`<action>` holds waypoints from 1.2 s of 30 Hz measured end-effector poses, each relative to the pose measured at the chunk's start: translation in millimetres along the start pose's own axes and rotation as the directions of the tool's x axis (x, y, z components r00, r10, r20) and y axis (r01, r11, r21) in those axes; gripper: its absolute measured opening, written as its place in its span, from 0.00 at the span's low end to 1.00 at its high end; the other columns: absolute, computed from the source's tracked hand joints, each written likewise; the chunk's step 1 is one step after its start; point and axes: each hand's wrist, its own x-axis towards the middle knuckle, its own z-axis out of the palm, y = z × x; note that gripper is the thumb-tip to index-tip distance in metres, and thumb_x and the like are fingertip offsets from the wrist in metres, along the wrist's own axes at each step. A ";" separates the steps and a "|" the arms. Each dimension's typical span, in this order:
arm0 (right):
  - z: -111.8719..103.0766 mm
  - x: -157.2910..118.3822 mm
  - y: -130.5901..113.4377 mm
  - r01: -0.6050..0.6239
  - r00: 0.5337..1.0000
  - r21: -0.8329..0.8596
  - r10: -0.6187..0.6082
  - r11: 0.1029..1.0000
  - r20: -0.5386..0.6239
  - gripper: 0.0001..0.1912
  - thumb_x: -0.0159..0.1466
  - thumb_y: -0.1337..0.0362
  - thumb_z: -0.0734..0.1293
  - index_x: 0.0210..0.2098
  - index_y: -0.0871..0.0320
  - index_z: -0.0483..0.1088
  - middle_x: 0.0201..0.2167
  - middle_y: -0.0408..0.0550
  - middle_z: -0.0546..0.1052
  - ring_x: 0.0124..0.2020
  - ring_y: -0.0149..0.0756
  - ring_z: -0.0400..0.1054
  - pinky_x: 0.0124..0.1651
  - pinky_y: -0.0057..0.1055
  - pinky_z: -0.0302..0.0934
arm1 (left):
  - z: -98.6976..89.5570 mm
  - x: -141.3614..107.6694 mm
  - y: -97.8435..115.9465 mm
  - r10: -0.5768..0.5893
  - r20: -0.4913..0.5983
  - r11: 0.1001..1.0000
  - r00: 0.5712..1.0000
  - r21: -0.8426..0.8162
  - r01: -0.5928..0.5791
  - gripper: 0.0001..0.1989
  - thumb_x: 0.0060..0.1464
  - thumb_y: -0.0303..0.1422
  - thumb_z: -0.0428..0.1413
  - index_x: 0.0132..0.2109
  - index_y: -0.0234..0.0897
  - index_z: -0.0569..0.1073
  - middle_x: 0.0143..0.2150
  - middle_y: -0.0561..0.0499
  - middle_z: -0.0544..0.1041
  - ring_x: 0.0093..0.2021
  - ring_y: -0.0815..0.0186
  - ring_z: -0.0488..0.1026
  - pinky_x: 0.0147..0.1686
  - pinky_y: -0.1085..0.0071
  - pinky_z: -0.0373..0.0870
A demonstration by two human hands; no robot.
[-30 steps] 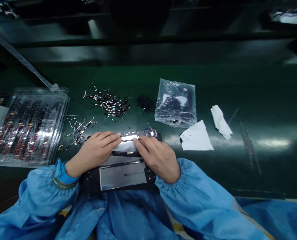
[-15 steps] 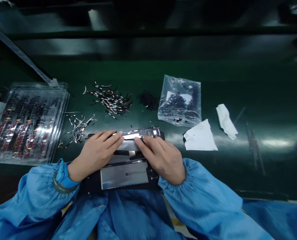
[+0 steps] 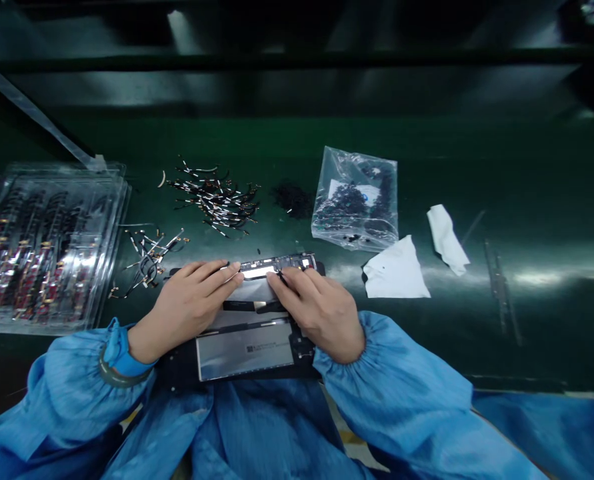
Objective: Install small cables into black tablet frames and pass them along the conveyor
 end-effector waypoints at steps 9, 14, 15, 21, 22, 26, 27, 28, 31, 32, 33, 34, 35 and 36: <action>-5.6 2.3 0.2 -0.015 1.000 -0.042 0.015 0.999 0.004 0.14 0.63 0.75 0.60 0.46 0.61 0.71 0.43 0.54 0.76 0.32 0.36 0.65 0.32 0.32 0.60 | 0.6 -0.1 -3.0 -0.023 -0.045 0.998 0.999 -0.060 0.020 0.16 0.58 0.24 0.48 0.52 0.34 0.69 0.55 0.45 0.73 0.52 0.57 0.70 0.43 0.61 0.68; -12.8 -22.5 -0.7 -0.382 0.893 0.220 0.420 0.898 -0.161 0.12 0.62 0.73 0.62 0.45 0.60 0.71 0.44 0.56 0.74 0.38 0.36 0.70 0.42 0.32 0.65 | 3.3 1.8 -8.4 -0.223 -0.058 0.932 0.973 -0.306 0.195 0.15 0.62 0.29 0.47 0.55 0.35 0.64 0.52 0.45 0.73 0.50 0.62 0.70 0.45 0.65 0.69; -13.5 -28.7 -1.6 -0.480 0.840 0.251 0.523 0.841 -0.146 0.11 0.63 0.69 0.62 0.45 0.59 0.71 0.42 0.55 0.75 0.40 0.37 0.70 0.43 0.32 0.65 | 4.7 3.3 -8.7 -0.267 -0.055 0.921 0.962 -0.308 0.238 0.16 0.63 0.32 0.47 0.55 0.32 0.63 0.51 0.43 0.72 0.49 0.61 0.70 0.45 0.64 0.69; -14.7 -54.0 -2.3 -0.860 0.503 0.333 0.755 0.388 0.421 0.25 0.61 0.42 0.57 0.37 0.56 0.72 0.33 0.50 0.77 0.34 0.42 0.72 0.35 0.35 0.66 | 0.4 21.1 -12.5 -0.288 0.082 0.939 0.954 -0.174 0.298 0.15 0.64 0.35 0.43 0.38 0.32 0.70 0.37 0.44 0.72 0.38 0.60 0.70 0.36 0.65 0.68; -16.1 -56.4 -1.1 -0.885 0.450 0.359 0.745 0.297 0.493 0.27 0.59 0.40 0.56 0.37 0.56 0.71 0.29 0.49 0.76 0.30 0.41 0.72 0.32 0.35 0.66 | -5.7 23.8 -15.5 -0.348 0.075 0.915 0.935 -0.192 0.356 0.14 0.64 0.36 0.44 0.38 0.33 0.71 0.36 0.45 0.72 0.37 0.61 0.70 0.34 0.67 0.67; -24.0 -64.6 3.2 -0.882 0.327 0.466 0.620 -0.071 0.713 0.32 0.57 0.35 0.55 0.39 0.55 0.69 0.11 0.38 0.60 0.13 0.33 0.58 0.18 0.30 0.56 | -38.9 27.6 -34.0 -0.647 0.083 0.609 0.758 -0.543 0.578 0.15 0.58 0.43 0.51 0.32 0.36 0.69 0.29 0.51 0.70 0.30 0.66 0.68 0.27 0.72 0.62; -25.6 -65.8 3.9 -0.859 0.335 0.496 0.589 -0.132 0.736 0.31 0.56 0.35 0.56 0.39 0.55 0.70 0.11 0.38 0.60 0.14 0.33 0.58 0.18 0.30 0.57 | -45.9 27.4 -38.2 -0.682 0.153 0.458 0.715 -0.674 0.580 0.16 0.56 0.45 0.52 0.30 0.36 0.68 0.26 0.53 0.69 0.27 0.68 0.66 0.25 0.73 0.61; -26.7 -66.4 4.4 -0.836 0.352 0.522 0.565 -0.168 0.746 0.30 0.55 0.35 0.59 0.39 0.54 0.70 0.13 0.40 0.64 0.16 0.34 0.60 0.20 0.31 0.60 | -51.1 27.3 -41.0 -0.670 0.263 0.267 0.694 -0.787 0.556 0.16 0.55 0.46 0.53 0.29 0.36 0.67 0.24 0.55 0.67 0.24 0.70 0.64 0.24 0.74 0.59; -27.6 -64.6 6.1 -0.804 0.427 0.562 0.467 -0.196 0.774 0.29 0.50 0.39 0.67 0.41 0.54 0.70 0.28 0.50 0.75 0.31 0.42 0.72 0.35 0.36 0.69 | -55.9 30.6 -37.5 -0.331 0.587 -0.266 0.739 -0.809 0.524 0.16 0.56 0.45 0.50 0.30 0.37 0.67 0.19 0.57 0.62 0.19 0.73 0.59 0.21 0.75 0.57; -27.2 -63.7 6.8 -0.800 0.453 0.566 0.421 -0.197 0.786 0.31 0.50 0.40 0.68 0.44 0.55 0.70 0.33 0.52 0.76 0.36 0.44 0.72 0.39 0.38 0.69 | -54.4 33.1 -32.5 -0.168 0.642 -0.350 0.749 -0.749 0.563 0.16 0.57 0.44 0.47 0.29 0.37 0.67 0.18 0.57 0.61 0.17 0.73 0.58 0.20 0.74 0.57; -26.4 -63.2 7.6 -0.797 0.479 0.571 0.371 -0.196 0.796 0.32 0.50 0.41 0.69 0.46 0.56 0.69 0.37 0.53 0.77 0.40 0.46 0.72 0.43 0.39 0.69 | -52.0 36.1 -26.3 -0.016 0.673 -0.384 0.740 -0.687 0.617 0.17 0.57 0.42 0.44 0.28 0.37 0.67 0.17 0.56 0.61 0.15 0.73 0.57 0.18 0.72 0.57; -25.4 -63.4 8.4 -0.795 0.503 0.576 0.324 -0.191 0.802 0.33 0.51 0.42 0.69 0.49 0.57 0.68 0.40 0.55 0.76 0.42 0.46 0.72 0.45 0.40 0.68 | -48.8 39.1 -19.6 0.102 0.688 -0.380 0.718 -0.640 0.668 0.18 0.57 0.41 0.42 0.25 0.37 0.66 0.17 0.54 0.61 0.13 0.72 0.55 0.16 0.71 0.56; -24.1 -64.2 9.2 -0.793 0.522 0.580 0.284 -0.185 0.804 0.34 0.52 0.43 0.68 0.51 0.57 0.66 0.43 0.56 0.76 0.44 0.47 0.71 0.47 0.41 0.67 | -45.2 41.6 -13.0 0.177 0.695 -0.363 0.697 -0.612 0.703 0.18 0.56 0.40 0.40 0.23 0.38 0.64 0.17 0.54 0.61 0.12 0.72 0.54 0.15 0.69 0.55; -22.8 -65.6 10.0 -0.791 0.537 0.586 0.257 -0.178 0.803 0.34 0.53 0.44 0.68 0.53 0.57 0.65 0.45 0.56 0.75 0.45 0.47 0.71 0.49 0.42 0.66 | -41.2 43.3 -7.2 0.229 0.695 -0.352 0.681 -0.593 0.724 0.17 0.55 0.40 0.40 0.22 0.39 0.61 0.17 0.53 0.61 0.11 0.73 0.52 0.14 0.69 0.54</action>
